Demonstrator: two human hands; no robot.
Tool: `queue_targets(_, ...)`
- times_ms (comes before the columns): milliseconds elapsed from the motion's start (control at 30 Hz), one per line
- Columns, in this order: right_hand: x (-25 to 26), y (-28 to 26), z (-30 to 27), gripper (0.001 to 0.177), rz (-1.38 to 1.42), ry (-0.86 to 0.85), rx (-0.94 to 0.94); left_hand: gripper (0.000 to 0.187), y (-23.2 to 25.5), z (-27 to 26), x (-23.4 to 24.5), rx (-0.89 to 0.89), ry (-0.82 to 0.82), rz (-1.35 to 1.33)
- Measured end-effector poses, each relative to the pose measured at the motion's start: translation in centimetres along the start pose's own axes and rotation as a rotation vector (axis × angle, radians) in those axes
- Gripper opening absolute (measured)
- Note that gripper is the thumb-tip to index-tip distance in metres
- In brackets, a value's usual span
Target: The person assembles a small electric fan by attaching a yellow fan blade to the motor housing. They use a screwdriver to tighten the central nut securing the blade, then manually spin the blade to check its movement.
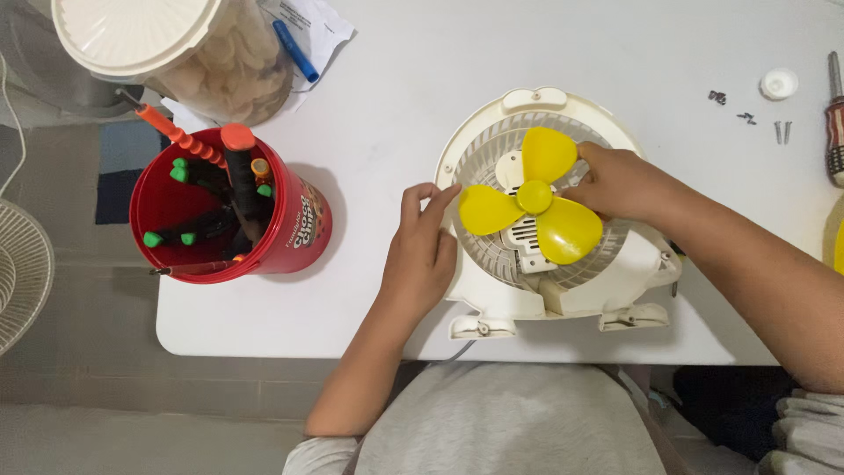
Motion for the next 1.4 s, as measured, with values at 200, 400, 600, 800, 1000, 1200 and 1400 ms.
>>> queue_targets(200, 1.6, -1.1, -4.6, 0.074, 0.043, 0.026, 0.05, 0.055, -1.3, -2.7, 0.0, 0.037, -0.01, -0.26)
queue_targets(400, -1.2, -2.2, -6.8, 0.089, -0.152, 0.168, 0.185, 0.055, -2.7, -6.6, -2.2, 0.065, -0.022, -0.397)
queue_targets(600, -0.5, -2.6, -2.6, 0.072, -0.162, 0.26, 0.544, 0.055, 0.0, -11.2, -4.7, 0.02, -0.379, -0.596)
queue_targets(800, -0.7, -2.6, -2.0, 0.075, -0.224, 0.223, 0.427, 0.035, 3.3, -10.1, -2.9, -0.266, -0.621, -0.212)
queue_targets(1000, -1.0, -2.3, -6.2, 0.094, 0.041, 0.459, 0.367, 0.008, 1.4, 1.8, 1.4, -0.501, -0.161, 0.798)
queue_targets(1200, -2.1, -2.4, -8.0, 0.078, 0.105, 0.471, 0.296, 0.008, -1.7, 4.8, -3.4, -0.633, -0.586, 0.988)
queue_targets(1400, -1.4, -3.7, -7.3, 0.074, 0.119, 0.586, 0.45, 0.027, -2.8, 2.6, -6.1, -0.247, -0.835, 0.779)
Point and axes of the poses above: each hand's wrist, its own z-axis towards the middle knuckle, its own x-axis out of the back of the hand, y = z × x, the point moved 4 cm from there along z, towards the middle knuckle, and after that the axes turned 9 degrees about -z, right-handed, at the moved point
